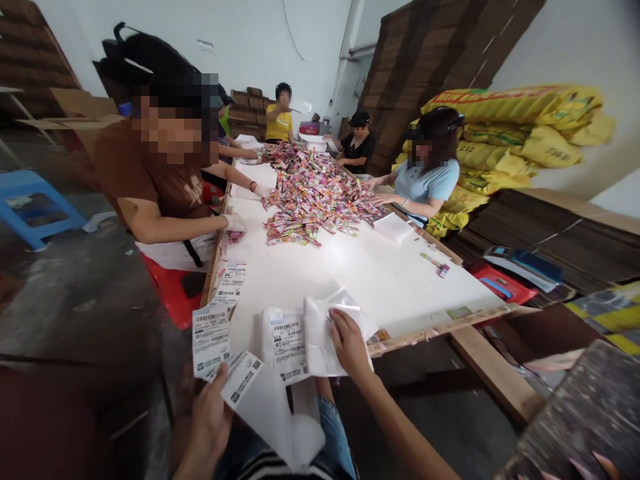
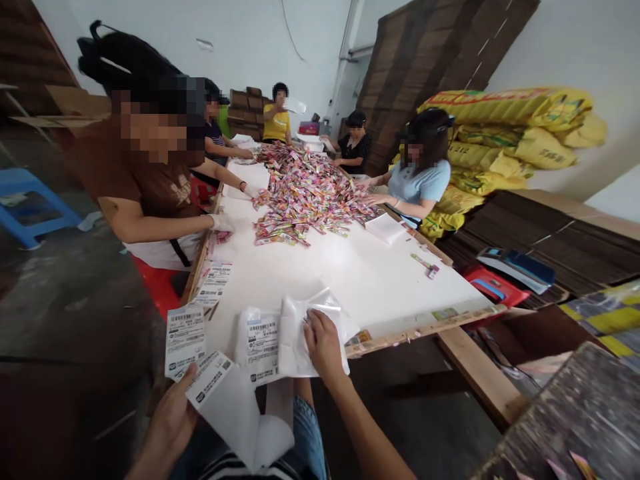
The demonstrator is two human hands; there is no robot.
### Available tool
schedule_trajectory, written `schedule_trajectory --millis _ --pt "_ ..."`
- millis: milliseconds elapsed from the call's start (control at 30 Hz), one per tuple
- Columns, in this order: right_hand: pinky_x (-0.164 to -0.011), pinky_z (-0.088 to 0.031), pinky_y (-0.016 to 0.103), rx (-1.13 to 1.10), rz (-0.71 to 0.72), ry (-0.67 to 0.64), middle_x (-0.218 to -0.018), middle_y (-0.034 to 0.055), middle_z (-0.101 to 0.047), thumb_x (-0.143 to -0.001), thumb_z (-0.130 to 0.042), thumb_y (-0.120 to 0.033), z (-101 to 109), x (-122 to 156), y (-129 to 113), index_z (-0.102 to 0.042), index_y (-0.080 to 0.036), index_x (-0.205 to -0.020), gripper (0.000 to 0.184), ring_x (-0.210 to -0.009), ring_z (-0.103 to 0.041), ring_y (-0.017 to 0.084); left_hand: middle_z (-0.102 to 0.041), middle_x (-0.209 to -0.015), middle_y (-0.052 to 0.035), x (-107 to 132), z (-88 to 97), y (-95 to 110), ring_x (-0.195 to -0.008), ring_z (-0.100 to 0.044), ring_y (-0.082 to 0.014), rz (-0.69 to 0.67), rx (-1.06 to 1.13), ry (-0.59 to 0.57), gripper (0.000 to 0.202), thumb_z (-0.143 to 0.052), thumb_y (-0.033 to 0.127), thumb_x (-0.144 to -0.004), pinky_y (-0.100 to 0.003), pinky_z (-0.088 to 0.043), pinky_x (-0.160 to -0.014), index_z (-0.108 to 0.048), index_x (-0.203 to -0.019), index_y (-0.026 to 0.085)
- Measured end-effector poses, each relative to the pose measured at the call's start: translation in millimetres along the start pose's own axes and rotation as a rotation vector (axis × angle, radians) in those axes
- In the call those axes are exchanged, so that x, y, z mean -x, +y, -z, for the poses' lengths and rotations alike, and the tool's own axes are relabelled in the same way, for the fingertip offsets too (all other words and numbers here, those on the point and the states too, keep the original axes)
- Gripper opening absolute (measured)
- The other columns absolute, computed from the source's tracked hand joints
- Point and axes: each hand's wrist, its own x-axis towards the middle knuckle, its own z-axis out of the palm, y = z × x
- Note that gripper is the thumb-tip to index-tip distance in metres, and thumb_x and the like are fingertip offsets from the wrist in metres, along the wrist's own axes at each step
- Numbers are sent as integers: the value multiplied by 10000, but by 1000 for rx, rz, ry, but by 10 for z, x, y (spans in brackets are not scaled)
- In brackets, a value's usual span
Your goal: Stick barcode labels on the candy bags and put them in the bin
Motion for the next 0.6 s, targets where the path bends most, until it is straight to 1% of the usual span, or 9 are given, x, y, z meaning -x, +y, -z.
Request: schedule_trajectory --millis 33,67,133,167,300,367,433,500,600 --pt "-1046 -318 469 32 55 -77 -1326 134 -494 -880 -427 -455 9 22 -22 -436 -193 -1333 523 -1244 -423 278 -731 -868 -99 -7 -14 3 -738 -696 -204 0 -17 8 361 -550 144 -826 -336 -587 -699 -566 -1184 102" --pt "-1066 -289 486 79 87 -130 -1373 135 -453 -836 -486 -512 20 36 -41 -383 -191 -1379 638 -1285 -378 296 -731 -874 -103 -16 -30 5 -736 -696 -203 1 -33 14 356 -550 148 -827 -333 -586 -701 -570 -1178 98" --pt "-1090 -223 522 175 104 -206 -1444 146 -363 -725 -577 -620 50 40 -73 -281 -185 -1439 887 -1344 -280 336 -731 -882 -106 -28 -62 6 -737 -696 -197 -7 -51 11 341 -540 151 -835 -328 -583 -712 -572 -1170 95" --pt "-1094 -200 530 209 98 -245 -1463 147 -332 -694 -585 -654 70 26 -83 -257 -191 -1450 945 -1357 -248 346 -731 -881 -104 -31 -75 4 -741 -696 -195 -15 -53 1 334 -533 150 -840 -326 -582 -720 -571 -1167 96" --pt "-1089 -176 532 227 56 -440 -1488 123 -293 -684 -547 -709 160 -184 -67 -237 -258 -1458 948 -1367 -225 342 -736 -843 -88 -36 -72 -21 -765 -698 -192 -40 -51 -14 307 -517 137 -847 -328 -571 -760 -575 -1147 106" --pt "-1095 -153 530 185 52 -567 -1499 103 -280 -696 -519 -726 168 -386 -48 -242 -286 -1454 920 -1377 -212 330 -736 -835 -92 -56 -38 -48 -780 -699 -203 -51 -70 -14 293 -528 147 -843 -348 -567 -774 -581 -1128 105" --pt "-1105 -127 516 141 45 -648 -1502 94 -281 -731 -462 -735 110 -615 -55 -262 -280 -1449 873 -1387 -198 311 -736 -844 -105 -92 7 -86 -812 -698 -224 -66 -112 -27 283 -550 169 -834 -373 -562 -791 -588 -1106 101" --pt "-1099 -172 483 103 1 -699 -1462 114 -359 -774 -370 -744 -12 -822 -96 -336 -232 -1425 829 -1361 -274 300 -735 -879 -122 -128 44 -129 -867 -691 -237 -71 -162 -36 274 -579 182 -816 -376 -550 -819 -601 -1077 99" --pt "-998 -329 473 85 -74 -788 -1274 201 -554 -745 -326 -793 -231 -1022 -180 -560 -122 -1258 877 -1185 -495 344 -730 -929 -136 -145 58 -181 -949 -670 -241 -31 -160 -75 248 -620 183 -786 -353 -536 -845 -623 -1023 110"
